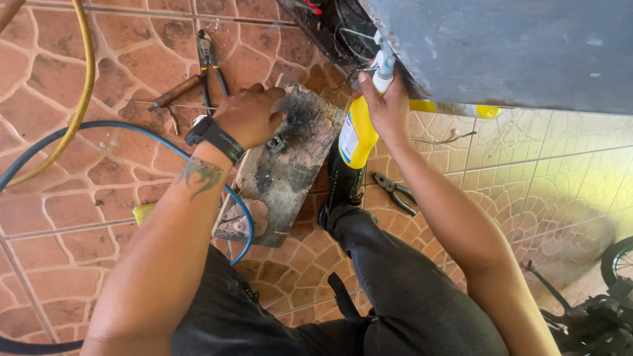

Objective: The person sits on the floor and sprays a yellow cleaning solution onto the exposed internal components of an air conditioning unit. They then pick up a small metal part, inspect it, and spray it with the solution before placing it back on the floor.

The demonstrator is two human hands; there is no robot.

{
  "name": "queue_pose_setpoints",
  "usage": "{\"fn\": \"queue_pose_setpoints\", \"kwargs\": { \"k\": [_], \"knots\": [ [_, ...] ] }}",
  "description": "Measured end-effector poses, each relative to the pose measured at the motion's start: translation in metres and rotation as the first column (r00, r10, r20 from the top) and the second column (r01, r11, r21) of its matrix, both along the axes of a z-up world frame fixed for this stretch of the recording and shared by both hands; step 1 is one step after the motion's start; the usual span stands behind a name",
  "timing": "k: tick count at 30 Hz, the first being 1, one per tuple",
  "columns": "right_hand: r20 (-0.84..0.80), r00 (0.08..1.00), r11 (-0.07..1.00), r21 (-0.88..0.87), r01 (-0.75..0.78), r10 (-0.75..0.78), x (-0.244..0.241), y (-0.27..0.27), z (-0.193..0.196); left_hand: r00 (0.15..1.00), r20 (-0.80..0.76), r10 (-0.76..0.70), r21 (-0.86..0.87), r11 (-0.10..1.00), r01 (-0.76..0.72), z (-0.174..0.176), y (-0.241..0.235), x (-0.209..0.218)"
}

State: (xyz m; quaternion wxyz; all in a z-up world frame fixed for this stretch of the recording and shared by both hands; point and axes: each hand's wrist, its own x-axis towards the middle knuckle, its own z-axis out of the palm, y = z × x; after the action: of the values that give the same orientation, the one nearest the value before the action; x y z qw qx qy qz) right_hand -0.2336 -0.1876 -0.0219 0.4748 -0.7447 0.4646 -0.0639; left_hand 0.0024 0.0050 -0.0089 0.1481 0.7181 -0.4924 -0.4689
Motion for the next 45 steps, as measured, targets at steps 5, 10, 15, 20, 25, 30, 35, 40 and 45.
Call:
{"fn": "queue_pose_setpoints", "kwargs": {
  "k": [5, 10, 15, 20, 25, 30, 35, 40, 45],
  "knots": [
    [0.098, 0.995, 0.999, 0.018, -0.034, 0.032, -0.005, 0.012, 0.012, 0.998, 0.043, -0.042, 0.013, 0.999, 0.041, -0.004, 0.006, 0.007],
    [0.189, 0.982, 0.998, 0.062, -0.013, 0.001, -0.029, 0.034, 0.035, 0.999, 0.038, -0.034, 0.038, 0.999, 0.032, -0.011, 0.012, 0.009],
    [0.216, 0.974, 0.993, 0.109, 0.042, -0.065, -0.056, 0.047, 0.055, 0.996, 0.019, -0.087, -0.012, 0.996, 0.087, -0.033, 0.01, 0.007],
    [0.342, 0.931, 0.99, 0.106, 0.095, -0.126, -0.086, 0.054, 0.07, 0.992, 0.011, -0.129, -0.11, 0.985, 0.13, -0.057, 0.004, -0.005],
    [0.234, 0.952, 0.979, 0.104, 0.175, -0.195, -0.1, 0.063, 0.075, 0.983, 0.112, -0.147, -0.151, 0.975, 0.163, -0.085, 0.006, -0.02],
    [0.268, 0.947, 0.983, 0.0, 0.184, -0.177, -0.1, 0.062, 0.076, 0.947, 0.225, -0.229, -0.143, 0.954, 0.264, -0.114, 0.012, -0.029],
    [0.273, 0.955, 0.989, -0.049, 0.137, -0.118, -0.099, 0.057, 0.077, 0.927, 0.239, -0.29, 0.08, 0.957, 0.279, -0.133, 0.012, -0.038],
    [0.14, 0.989, 0.999, 0.005, -0.048, 0.047, -0.094, 0.039, 0.107, 0.939, 0.192, -0.284, 0.108, 0.958, 0.267, -0.125, 0.018, -0.046],
    [0.172, 0.95, 0.962, -0.138, -0.238, 0.259, -0.074, 0.014, 0.18, 0.966, 0.163, -0.201, 0.112, 0.977, 0.184, -0.101, 0.026, -0.052]
  ]
}}
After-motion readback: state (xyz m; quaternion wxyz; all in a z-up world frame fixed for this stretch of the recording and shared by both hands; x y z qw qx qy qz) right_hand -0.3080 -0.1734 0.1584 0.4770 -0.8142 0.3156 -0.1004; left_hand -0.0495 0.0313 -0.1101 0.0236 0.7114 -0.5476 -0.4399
